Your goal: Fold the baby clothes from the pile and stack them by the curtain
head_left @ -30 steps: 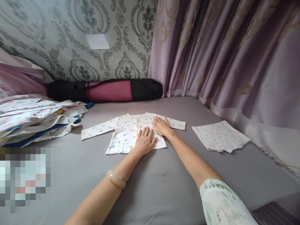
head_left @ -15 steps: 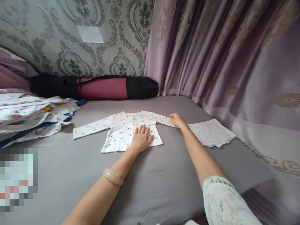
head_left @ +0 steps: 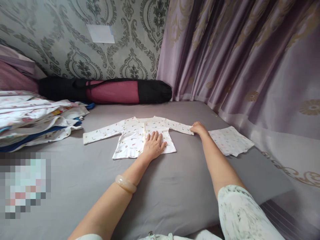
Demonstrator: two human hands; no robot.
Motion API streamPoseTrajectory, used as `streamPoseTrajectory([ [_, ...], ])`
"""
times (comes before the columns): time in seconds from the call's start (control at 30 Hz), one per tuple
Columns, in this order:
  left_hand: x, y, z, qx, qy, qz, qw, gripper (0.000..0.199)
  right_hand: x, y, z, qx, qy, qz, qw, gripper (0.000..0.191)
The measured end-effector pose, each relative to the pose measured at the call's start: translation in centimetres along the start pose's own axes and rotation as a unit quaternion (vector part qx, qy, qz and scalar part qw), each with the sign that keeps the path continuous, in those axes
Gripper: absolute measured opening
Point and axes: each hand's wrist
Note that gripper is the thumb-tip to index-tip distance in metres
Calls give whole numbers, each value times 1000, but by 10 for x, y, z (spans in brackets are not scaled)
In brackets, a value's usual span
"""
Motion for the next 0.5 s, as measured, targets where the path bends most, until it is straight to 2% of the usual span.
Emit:
streamPoseTrajectory([
  [0.13, 0, -1, 0, -5, -5, 0, 1000, 59, 3, 0, 10, 3, -30, 58, 998, 17],
  [0.23, -1, -1, 1, -8, -10, -7, 1000, 57, 5, 6, 13, -3, -75, 190, 979, 15],
  [0.33, -1, -2, 1, -14, -4, -11, 1000, 56, 2, 22, 10, 0, -97, 348, 932, 20],
  [0.5, -7, -4, 3, -17, 11, -15, 1000, 55, -7, 56, -1, 17, -53, 570, 819, 28],
])
Point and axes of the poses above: each hand's wrist, its own z-axis towards the middle knuckle, its own x-axis out of the palm, y = z × x, and after that the axes turned 10 degrees about x, right-handed
